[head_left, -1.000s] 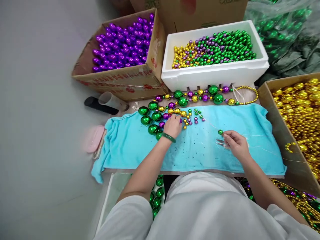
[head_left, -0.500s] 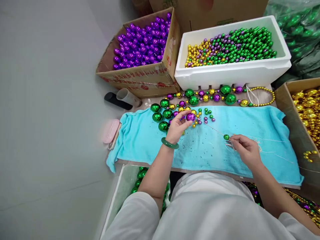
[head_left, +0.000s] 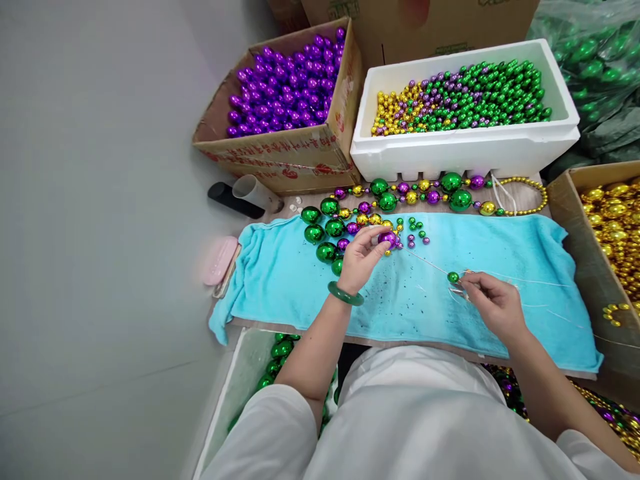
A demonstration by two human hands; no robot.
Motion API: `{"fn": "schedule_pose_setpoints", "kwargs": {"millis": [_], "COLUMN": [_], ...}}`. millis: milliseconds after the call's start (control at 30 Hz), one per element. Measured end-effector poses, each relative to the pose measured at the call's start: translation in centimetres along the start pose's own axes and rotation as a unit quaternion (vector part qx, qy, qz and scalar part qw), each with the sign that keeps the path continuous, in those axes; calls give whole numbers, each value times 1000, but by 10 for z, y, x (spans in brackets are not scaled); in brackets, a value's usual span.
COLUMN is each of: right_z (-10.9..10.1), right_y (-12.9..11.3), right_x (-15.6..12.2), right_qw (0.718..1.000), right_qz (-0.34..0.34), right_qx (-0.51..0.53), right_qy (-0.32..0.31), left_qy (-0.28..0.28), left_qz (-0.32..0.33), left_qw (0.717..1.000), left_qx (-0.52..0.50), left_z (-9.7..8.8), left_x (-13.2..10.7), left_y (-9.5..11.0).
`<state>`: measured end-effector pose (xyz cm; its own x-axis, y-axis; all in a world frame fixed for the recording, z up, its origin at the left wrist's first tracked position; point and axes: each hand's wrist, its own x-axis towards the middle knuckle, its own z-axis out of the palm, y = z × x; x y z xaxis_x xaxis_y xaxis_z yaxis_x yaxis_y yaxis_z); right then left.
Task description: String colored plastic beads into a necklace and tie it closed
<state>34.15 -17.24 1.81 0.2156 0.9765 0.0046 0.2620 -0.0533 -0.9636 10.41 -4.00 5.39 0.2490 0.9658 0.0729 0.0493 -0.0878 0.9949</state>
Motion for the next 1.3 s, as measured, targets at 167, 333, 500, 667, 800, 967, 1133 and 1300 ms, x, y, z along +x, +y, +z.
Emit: {"fn": "schedule_pose_setpoints", "kwargs": {"millis": [167, 333, 500, 667, 800, 967, 1133, 1300], "right_z": [12, 21, 22, 25, 29, 29, 29, 26], "right_y": [8, 27, 36, 38, 39, 38, 38, 40], "right_x": [1, 4, 6, 7, 8, 12, 13, 11], "right_qw": [999, 996, 987, 979, 984, 986, 987, 979], "right_qz": [7, 37, 74, 96, 85, 63, 60, 92], "right_qx": [32, 85, 143, 179, 155, 150, 145, 179], "right_qy": [3, 2, -10, -32, -21, -30, -23, -42], "left_qy": [12, -3, -29, -33, -21, -18, 28, 10], "left_qz": [-21, 48, 67, 24, 36, 45, 59, 18], "left_qw": [996, 997, 995, 994, 997, 997, 998, 998], "left_qx": [-86, -56, -61, -105, -73, -59, 1, -63], "left_z": [18, 24, 25, 26, 26, 22, 26, 30], "left_x": [-9, -16, -20, -21, -22, -20, -22, -26], "left_y": [-2, 5, 10, 11, 14, 13, 12, 15]}}
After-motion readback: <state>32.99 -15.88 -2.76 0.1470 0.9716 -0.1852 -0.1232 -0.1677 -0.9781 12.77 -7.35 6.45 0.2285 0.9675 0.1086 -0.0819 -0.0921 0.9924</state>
